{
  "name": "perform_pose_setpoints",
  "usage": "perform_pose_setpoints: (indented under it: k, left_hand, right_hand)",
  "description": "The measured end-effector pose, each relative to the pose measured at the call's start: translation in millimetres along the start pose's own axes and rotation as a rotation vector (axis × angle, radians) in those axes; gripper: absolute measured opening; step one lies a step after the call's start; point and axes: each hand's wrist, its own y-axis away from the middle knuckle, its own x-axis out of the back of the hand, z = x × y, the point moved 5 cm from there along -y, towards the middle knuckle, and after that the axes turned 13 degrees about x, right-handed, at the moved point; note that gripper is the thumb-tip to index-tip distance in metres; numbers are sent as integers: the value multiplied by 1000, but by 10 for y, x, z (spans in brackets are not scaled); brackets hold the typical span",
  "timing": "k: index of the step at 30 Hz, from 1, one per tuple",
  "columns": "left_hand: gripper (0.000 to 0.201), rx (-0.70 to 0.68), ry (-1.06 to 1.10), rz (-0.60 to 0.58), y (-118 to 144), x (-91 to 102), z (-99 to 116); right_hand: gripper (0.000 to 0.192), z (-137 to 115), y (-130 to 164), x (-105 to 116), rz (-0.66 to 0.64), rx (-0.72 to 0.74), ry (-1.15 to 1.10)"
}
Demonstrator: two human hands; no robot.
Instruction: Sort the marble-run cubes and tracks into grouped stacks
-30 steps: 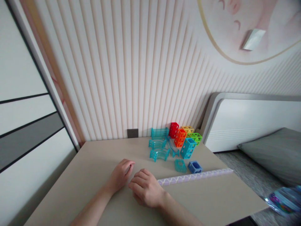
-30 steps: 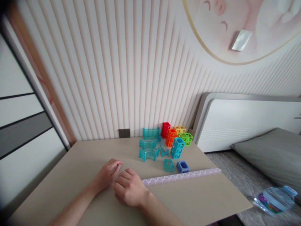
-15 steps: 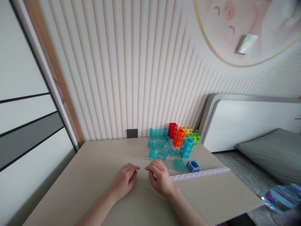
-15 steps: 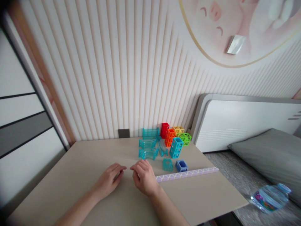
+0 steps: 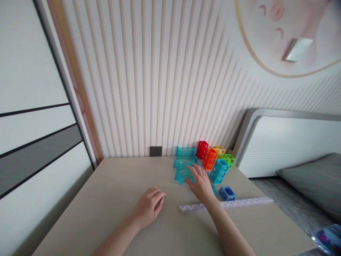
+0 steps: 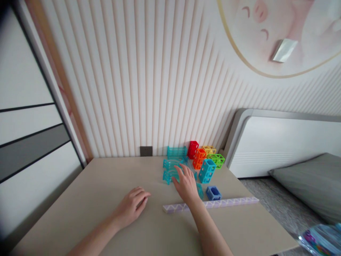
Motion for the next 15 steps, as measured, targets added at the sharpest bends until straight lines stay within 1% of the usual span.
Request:
perform_pose_setpoints:
  k: [3, 5, 7, 9, 15]
  left_hand:
    - [20, -4, -1, -17, 8, -23, 6]
    - [19, -2, 4, -29, 12, -46, 1]
    - [19, -3, 3, -34, 13, -63, -7]
    - [18, -2, -5, -36, 14, -72, -15]
    - [18, 6, 19, -62, 27, -93, -33]
  right_hand:
    - [43, 85, -184, -61, -200, 19, -23]
    - [41, 80, -294, -91, -294, 53, -65]
    - [40, 68, -352, -107, -318, 66, -99]
    - [40, 71, -340, -123, -309, 52, -118]
    - [37, 149, -109, -185, -320, 33, -152]
